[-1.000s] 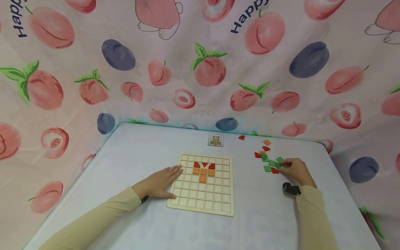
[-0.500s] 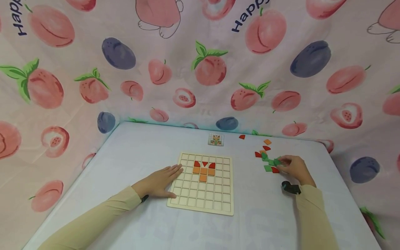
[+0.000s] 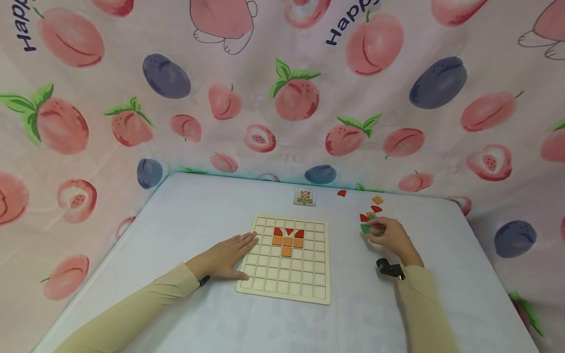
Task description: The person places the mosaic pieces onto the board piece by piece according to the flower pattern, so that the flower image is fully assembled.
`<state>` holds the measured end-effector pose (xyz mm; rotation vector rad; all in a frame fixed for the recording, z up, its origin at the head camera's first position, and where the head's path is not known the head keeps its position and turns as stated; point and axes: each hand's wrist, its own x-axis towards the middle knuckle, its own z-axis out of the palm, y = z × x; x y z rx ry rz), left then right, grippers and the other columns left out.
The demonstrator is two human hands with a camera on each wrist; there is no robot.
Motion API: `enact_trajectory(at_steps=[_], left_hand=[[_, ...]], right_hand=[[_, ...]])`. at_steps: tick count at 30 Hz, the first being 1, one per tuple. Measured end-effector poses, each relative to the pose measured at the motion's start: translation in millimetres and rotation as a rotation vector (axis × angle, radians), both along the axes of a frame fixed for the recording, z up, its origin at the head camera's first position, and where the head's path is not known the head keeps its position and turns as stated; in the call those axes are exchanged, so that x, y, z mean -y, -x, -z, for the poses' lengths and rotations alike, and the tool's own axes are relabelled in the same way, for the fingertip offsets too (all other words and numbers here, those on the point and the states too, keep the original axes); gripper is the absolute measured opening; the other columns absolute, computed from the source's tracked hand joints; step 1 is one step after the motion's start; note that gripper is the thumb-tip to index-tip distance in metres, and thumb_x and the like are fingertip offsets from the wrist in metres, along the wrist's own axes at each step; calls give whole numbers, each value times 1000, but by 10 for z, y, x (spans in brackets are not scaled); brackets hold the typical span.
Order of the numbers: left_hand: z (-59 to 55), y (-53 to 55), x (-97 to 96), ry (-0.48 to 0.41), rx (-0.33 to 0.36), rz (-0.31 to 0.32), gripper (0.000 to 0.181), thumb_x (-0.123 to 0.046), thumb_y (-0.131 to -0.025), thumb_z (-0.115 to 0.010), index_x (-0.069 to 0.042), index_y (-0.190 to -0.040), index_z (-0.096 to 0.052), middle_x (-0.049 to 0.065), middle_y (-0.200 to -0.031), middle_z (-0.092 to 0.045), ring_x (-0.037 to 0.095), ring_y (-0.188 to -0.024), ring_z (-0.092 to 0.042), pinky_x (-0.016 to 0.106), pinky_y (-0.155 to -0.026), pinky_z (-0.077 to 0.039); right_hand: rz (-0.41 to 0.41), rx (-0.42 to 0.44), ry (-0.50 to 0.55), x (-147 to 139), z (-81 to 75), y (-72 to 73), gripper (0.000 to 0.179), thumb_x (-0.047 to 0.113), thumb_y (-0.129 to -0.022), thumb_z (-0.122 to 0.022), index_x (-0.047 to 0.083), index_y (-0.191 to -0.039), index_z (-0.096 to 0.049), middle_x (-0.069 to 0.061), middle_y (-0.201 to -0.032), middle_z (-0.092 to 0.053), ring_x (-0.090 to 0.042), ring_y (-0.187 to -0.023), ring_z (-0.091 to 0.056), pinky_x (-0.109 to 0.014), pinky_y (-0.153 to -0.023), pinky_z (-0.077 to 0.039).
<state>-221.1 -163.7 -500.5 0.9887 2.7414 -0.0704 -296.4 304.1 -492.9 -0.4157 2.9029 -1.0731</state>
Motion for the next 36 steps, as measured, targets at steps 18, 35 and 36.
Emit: enact_trajectory(at_steps=[18,35,36], left_hand=[[63,31,2,21,-2,6,102,-72,-81,-47,-9,-152,-12,8,-160,-10,21,-147,-14,36,-119,-21],[61,29,15,-9,-5,6,102,-72,-81,-48,-9,-152,-12,8,-160,-10,21,-147,-15,37,-119,-21],[64,30,16,-10,-6,5,102,-72,-81,-48,-9,-152,-12,8,-160,-10,21,-147,-15,37,-119,-22]], right_hand=[[-248,-26,85,1028,11,-121,25,7,-75,-76,5,-99,-70,-7,-96,-67,-21,-86,-59,-35,-81,-54],[-517,16,152,1754,26,-132,22,11,-80,-73,9,-101,-71,-6,-98,-67,-18,-85,-60,-30,-78,-54],[-524,12,138,1784,30,-131,22,11,-79,-74,9,-102,-71,-5,-98,-67,-17,-85,-60,-29,-77,-53]])
